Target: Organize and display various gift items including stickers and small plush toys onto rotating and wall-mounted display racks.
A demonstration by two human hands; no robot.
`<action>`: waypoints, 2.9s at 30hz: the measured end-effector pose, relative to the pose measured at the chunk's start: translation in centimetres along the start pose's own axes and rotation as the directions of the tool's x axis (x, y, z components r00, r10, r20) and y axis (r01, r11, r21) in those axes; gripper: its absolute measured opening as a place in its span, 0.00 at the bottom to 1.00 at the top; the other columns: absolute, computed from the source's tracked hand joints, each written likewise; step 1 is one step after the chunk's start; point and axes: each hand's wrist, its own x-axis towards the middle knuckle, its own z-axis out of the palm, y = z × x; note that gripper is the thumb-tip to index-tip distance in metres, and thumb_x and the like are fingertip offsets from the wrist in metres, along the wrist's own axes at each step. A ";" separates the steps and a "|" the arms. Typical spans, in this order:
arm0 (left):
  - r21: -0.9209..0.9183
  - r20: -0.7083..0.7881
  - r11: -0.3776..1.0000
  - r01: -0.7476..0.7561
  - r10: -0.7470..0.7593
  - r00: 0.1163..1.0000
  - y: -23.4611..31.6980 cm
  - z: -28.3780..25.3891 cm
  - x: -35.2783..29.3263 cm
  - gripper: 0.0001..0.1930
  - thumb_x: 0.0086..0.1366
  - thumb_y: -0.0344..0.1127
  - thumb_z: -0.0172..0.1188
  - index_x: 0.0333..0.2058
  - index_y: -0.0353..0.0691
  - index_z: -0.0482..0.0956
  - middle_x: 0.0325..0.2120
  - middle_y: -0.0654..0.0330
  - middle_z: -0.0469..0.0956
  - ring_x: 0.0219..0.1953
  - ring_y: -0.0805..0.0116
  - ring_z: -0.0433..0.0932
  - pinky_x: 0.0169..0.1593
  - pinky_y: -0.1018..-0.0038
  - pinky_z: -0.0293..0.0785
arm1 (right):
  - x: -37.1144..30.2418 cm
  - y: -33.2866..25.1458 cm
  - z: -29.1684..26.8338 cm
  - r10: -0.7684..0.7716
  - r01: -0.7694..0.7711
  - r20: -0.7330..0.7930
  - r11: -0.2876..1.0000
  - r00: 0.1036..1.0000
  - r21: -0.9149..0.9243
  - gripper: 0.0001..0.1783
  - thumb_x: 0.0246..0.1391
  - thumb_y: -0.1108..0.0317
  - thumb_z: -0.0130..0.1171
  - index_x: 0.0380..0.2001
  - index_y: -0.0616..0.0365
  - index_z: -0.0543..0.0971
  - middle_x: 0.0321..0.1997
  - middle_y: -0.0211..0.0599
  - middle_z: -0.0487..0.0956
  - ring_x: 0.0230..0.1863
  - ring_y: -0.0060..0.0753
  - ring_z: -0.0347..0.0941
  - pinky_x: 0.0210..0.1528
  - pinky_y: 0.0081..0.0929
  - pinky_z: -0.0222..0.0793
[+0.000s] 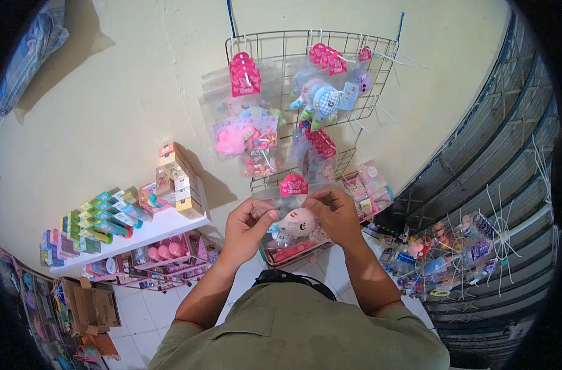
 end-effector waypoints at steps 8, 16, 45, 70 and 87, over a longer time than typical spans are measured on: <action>0.310 -0.225 0.908 -0.282 0.358 0.906 7.9 -1.1 4.0 0.06 0.70 0.30 0.60 0.42 0.35 0.78 0.35 0.63 0.80 0.33 0.80 0.74 0.38 0.80 0.72 | 4.2 -5.3 0.4 -0.129 0.130 -0.035 0.991 0.991 0.015 0.09 0.59 0.70 0.66 0.40 0.63 0.82 0.36 0.35 0.84 0.36 0.21 0.79 0.41 0.22 0.76; 0.354 -0.162 0.834 -0.423 0.501 0.850 14.9 -0.6 7.8 0.10 0.69 0.30 0.60 0.47 0.33 0.78 0.32 0.64 0.77 0.32 0.80 0.73 0.37 0.81 0.70 | 9.8 -10.7 4.6 -0.272 0.272 0.000 0.962 0.962 0.038 0.04 0.58 0.73 0.65 0.34 0.63 0.82 0.29 0.31 0.82 0.31 0.17 0.76 0.34 0.19 0.71; 0.484 0.099 0.746 -0.456 0.472 0.876 12.5 6.3 11.9 0.12 0.64 0.25 0.64 0.46 0.35 0.77 0.38 0.63 0.78 0.37 0.78 0.74 0.42 0.79 0.72 | 15.4 -11.4 -10.1 -0.149 0.159 -0.129 0.984 0.980 0.074 0.08 0.60 0.69 0.65 0.37 0.62 0.80 0.32 0.30 0.81 0.32 0.20 0.76 0.37 0.21 0.72; 0.812 0.255 0.142 -0.565 0.785 0.564 10.7 10.1 16.9 0.21 0.56 0.35 0.66 0.50 0.40 0.80 0.55 0.45 0.74 0.54 0.46 0.73 0.59 0.56 0.65 | 17.1 -6.8 -11.0 -0.291 0.317 -0.229 0.944 0.929 0.090 0.14 0.61 0.72 0.65 0.48 0.62 0.76 0.44 0.34 0.80 0.45 0.22 0.76 0.50 0.22 0.72; 0.333 0.509 0.933 -0.135 -0.058 0.859 -9.6 5.5 2.9 0.14 0.61 0.27 0.65 0.45 0.37 0.77 0.42 0.52 0.79 0.42 0.58 0.80 0.46 0.68 0.75 | -10.3 8.5 -6.6 0.044 -0.160 -0.589 0.976 0.807 -0.147 0.11 0.61 0.75 0.62 0.46 0.60 0.78 0.40 0.29 0.81 0.39 0.17 0.75 0.44 0.20 0.72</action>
